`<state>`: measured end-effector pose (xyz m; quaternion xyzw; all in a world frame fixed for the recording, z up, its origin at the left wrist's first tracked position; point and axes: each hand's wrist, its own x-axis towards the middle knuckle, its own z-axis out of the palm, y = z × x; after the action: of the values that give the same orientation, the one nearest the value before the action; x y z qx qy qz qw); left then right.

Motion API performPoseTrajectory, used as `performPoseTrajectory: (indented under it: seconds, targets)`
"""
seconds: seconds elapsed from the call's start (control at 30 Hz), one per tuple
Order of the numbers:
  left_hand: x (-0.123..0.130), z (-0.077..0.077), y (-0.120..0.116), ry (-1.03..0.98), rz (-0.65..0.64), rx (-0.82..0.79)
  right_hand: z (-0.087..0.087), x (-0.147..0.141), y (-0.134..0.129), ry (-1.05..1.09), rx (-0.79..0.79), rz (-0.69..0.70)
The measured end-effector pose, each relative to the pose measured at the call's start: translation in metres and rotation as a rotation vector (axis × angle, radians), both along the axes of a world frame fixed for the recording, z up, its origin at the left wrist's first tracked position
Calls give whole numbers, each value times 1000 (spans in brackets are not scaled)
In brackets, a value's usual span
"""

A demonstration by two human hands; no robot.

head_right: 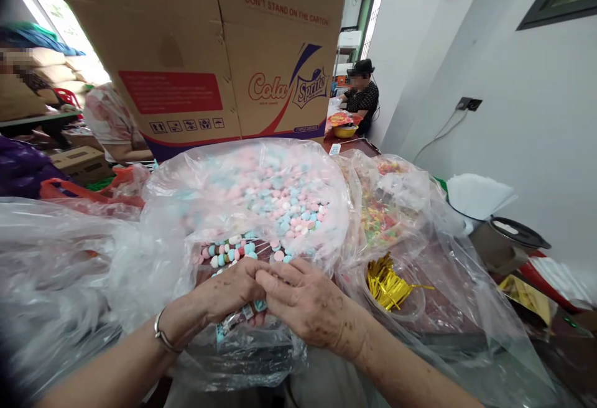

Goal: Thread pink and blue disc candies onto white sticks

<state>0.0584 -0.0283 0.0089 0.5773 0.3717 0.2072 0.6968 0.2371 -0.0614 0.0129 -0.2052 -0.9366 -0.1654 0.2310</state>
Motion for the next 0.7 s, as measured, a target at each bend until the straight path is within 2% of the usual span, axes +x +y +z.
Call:
performPoseTrajectory:
  seconds: [0.07, 0.13, 0.27, 0.37, 0.47, 0.57, 0.63, 0.7]
  targets:
    - [-3, 6, 3, 41, -145, 23, 5, 2, 0, -49, -40, 44]
    - [-6, 10, 5, 61, -216, 48, 7, 2, -2, -97, -75, 44]
    - [-7, 16, 4, 126, -219, 77, 4, -2, -7, -137, -69, -27]
    - [-5, 17, -1, 269, -179, 208, -3, -9, -10, -87, -12, -134]
    - [3, 7, -4, 453, -19, 557, -14, -15, -6, -7, 7, -307]
    - [12, -8, -5, 544, 277, 1056, -23, -18, 9, 184, -49, -470]
    - [14, -15, -6, 489, 422, 1322, -24, -18, 23, 443, -206, -516]
    - [13, -20, -12, 368, 475, 1485, -20, -19, 33, 769, -461, -518]
